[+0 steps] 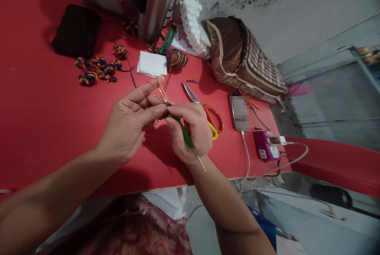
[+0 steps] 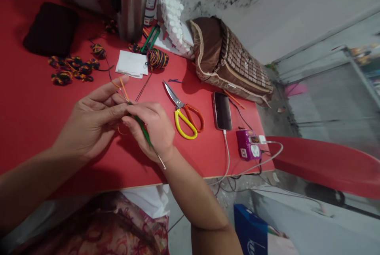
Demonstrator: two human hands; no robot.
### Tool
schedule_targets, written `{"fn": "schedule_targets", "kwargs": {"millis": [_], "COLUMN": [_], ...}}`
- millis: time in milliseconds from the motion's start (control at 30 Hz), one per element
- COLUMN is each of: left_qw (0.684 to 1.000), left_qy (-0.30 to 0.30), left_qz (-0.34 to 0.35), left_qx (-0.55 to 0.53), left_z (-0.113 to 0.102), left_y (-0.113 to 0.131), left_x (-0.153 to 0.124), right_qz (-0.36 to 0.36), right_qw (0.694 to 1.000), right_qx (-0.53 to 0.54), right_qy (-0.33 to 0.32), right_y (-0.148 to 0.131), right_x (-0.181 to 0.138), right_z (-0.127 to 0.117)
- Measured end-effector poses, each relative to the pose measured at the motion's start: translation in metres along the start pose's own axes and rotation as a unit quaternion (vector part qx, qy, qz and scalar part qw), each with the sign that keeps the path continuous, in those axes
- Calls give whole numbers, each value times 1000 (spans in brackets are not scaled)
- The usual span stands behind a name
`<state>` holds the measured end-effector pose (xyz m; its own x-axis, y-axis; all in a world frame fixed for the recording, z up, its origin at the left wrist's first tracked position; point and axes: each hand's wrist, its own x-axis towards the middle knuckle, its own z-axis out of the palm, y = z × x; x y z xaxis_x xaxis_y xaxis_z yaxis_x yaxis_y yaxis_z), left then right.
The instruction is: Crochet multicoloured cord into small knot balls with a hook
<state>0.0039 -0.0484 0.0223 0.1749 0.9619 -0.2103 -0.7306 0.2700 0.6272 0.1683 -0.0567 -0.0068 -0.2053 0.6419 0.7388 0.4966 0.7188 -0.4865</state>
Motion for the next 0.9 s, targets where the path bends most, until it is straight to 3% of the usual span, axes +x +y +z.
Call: {"fn": "schedule_targets", "kwargs": {"millis": [133,267,433,600,700,900], "left_qw": [1000,1000,999,1000,998,989], "left_qy": [-6,8,-2,-4,-7,-18], "left_qz": [23,22,-25,-16,20,84], "left_qx": [11,1,-25,13,53,121], "left_z": [-2,-1,2,-2,-5,-3], "left_y": [-3,-7,-3,3,6,9], "left_x": [1,-1,-2,3,6,6], "right_qz": [-3,-9,-98,-65,-40,-62], "right_qw": [1000,998,986,996,999,998], "right_qx": [17,-67,-131,-60,-2,20], "right_qy": [16,4,30,-16,-8,26], "right_y": [-4,-8,-6,0,4,5], "right_x": [3,2,1,8,10,8], "right_z": [3,6,7,-1,-2,-3]}}
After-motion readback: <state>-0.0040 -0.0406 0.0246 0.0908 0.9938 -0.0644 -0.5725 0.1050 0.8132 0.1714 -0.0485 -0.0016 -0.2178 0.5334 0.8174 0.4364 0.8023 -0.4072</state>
